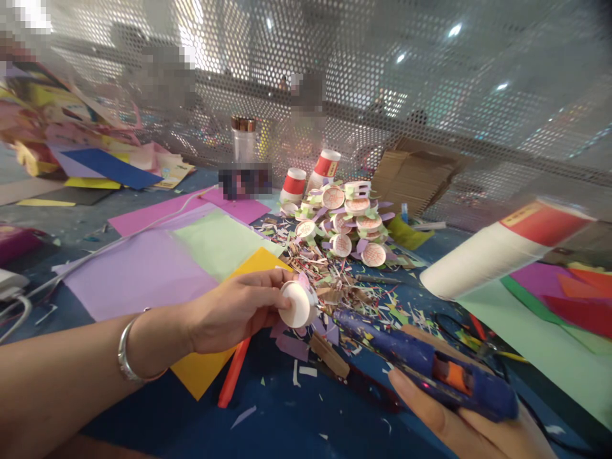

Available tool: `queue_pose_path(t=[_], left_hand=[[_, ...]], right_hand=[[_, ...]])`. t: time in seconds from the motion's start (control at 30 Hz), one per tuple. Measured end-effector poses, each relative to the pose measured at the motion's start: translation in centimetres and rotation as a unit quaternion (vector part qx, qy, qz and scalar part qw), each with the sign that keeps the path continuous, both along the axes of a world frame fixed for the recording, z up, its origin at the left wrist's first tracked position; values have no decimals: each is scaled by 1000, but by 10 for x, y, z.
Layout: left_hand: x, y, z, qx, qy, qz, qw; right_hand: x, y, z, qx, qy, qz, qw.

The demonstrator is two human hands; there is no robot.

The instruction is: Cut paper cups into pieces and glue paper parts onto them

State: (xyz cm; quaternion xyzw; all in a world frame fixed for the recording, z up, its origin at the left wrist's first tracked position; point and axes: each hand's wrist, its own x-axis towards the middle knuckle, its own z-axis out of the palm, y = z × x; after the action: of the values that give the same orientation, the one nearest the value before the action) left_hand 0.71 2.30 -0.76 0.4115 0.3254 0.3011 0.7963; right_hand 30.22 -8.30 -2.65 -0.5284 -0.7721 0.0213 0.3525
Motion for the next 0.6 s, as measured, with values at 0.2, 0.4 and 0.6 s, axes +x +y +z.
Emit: queue_pose_path(t=[0.2,0.4,0.6], left_hand=[[-1,-2,0,-1,-5,9,1000],[-1,-2,-1,-17,-37,10,999],[0,-2,0,-35,-41,32,998]], right_hand=[[2,0,-4,-13,12,0,1000],[18,7,-8,-40,-38,36,998],[23,5,-10,-45,-54,46,997]])
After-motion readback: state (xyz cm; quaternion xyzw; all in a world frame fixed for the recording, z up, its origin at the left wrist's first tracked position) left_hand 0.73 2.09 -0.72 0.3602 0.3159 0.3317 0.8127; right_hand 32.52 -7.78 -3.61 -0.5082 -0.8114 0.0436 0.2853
